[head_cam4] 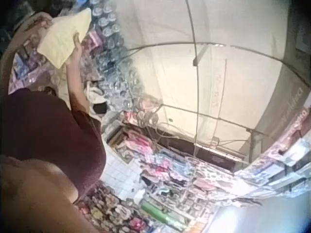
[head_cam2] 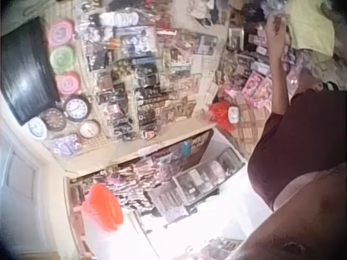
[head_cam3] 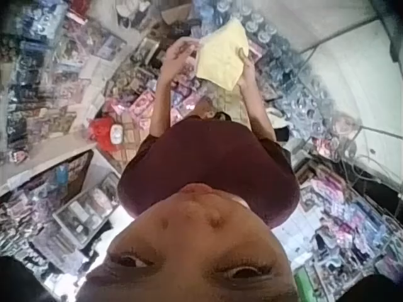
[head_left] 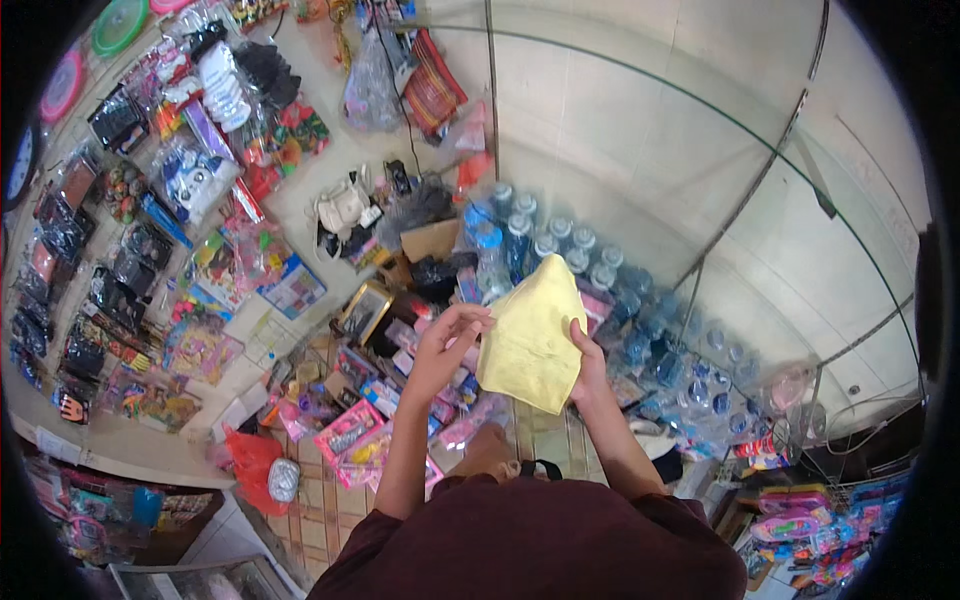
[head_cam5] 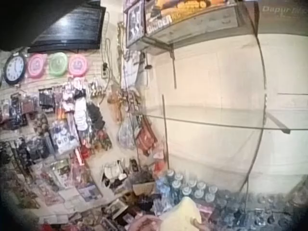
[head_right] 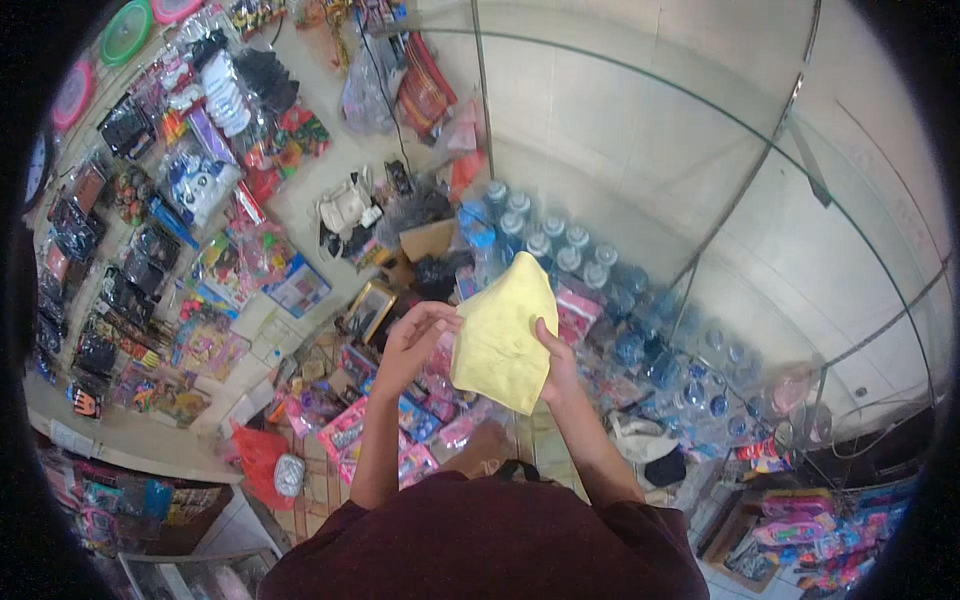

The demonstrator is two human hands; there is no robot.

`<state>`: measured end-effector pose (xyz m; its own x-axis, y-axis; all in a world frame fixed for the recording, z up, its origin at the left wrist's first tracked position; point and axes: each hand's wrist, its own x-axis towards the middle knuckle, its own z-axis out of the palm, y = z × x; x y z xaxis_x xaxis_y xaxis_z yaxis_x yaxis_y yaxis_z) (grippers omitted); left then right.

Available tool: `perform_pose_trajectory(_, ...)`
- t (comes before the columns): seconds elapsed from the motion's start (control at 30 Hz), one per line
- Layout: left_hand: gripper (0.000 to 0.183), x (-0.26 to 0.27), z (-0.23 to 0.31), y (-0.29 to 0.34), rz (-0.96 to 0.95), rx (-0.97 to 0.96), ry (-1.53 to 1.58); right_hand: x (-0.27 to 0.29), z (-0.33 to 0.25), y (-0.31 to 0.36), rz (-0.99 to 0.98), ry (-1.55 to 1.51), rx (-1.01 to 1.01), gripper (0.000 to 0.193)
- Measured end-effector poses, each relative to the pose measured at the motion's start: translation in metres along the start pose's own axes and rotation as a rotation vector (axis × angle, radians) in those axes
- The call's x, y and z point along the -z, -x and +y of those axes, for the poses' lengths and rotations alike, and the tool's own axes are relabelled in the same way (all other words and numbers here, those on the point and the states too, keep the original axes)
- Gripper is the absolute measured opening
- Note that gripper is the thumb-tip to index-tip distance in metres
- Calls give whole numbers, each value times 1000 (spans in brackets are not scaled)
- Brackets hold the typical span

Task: Cleaning a glass display shelf in a shop using a yellow cloth.

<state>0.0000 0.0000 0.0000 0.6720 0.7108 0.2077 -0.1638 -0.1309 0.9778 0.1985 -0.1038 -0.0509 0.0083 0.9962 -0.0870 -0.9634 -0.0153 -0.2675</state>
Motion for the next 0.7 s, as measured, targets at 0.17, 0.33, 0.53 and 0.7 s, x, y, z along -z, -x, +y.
perform_pose_trajectory(0.17, 15, 34, 37, -56, 128, -209, 90, -90, -35, -49, -112, 343, 64, 46)
perform_pose_trajectory(0.33, 11, 91, 76, -118, 282, -334, 60, -227, -69, -104, -236, 451, 358, 43)
perform_pose_trajectory(0.53, 14, 116, 97, -212, 169, -397, 34, -372, -153, -161, -331, 700, 761, 42)
perform_pose_trajectory(0.7, 27, 122, 92, -304, 158, -573, -200, -429, -199, -265, 181, 1564, 1010, 46)
